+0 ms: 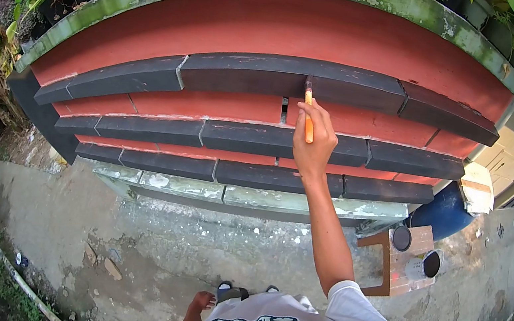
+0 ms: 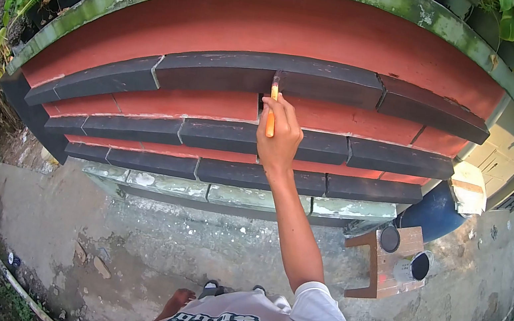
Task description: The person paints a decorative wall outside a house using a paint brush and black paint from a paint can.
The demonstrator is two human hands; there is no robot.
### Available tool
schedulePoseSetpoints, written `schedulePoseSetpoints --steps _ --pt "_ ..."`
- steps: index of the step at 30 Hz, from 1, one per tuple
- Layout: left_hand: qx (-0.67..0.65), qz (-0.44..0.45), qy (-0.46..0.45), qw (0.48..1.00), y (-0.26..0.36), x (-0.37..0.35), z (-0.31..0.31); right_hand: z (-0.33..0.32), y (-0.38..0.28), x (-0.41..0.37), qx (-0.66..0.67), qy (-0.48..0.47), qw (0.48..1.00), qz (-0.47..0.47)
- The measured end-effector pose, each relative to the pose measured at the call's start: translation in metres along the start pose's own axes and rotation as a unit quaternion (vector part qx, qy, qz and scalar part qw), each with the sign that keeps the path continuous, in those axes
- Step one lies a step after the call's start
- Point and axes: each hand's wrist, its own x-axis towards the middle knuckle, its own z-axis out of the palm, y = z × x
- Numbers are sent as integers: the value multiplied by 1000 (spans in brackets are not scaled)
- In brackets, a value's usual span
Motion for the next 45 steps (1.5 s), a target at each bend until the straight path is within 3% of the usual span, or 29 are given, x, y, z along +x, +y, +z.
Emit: schedulePoseSetpoints --steps 7,15,17,19,21,24,35,41,45 --pt "-12 35 9 999 5 -13 -29 41 -27 -16 142 -70 987 24" --pt "46 50 1 998 8 -21 -84 8 -7 -13 13 35 999 37" --pt "131 195 -31 972 -16 -6 -108 -1 -6 -9 -59 95 993 28" --pt "159 203 -40 965 -13 -7 -122 5 -9 -9 -95 119 988 31" --pt "131 75 -28 988 0 0 -134 19 -12 -10 -98 108 988 45" --pt "36 19 -3 999 4 6 -150 61 -33 -25 -123 76 989 14" --pt "16 31 5 999 -3 9 -197 189 -123 -65 120 -72 990 -13" --pt "22 14 -13 1000 -2 13 -212 139 -95 -46 105 -28 992 69" --pt "34 21 -13 999 3 18 -218 97 -78 -36 -45 82 995 29"
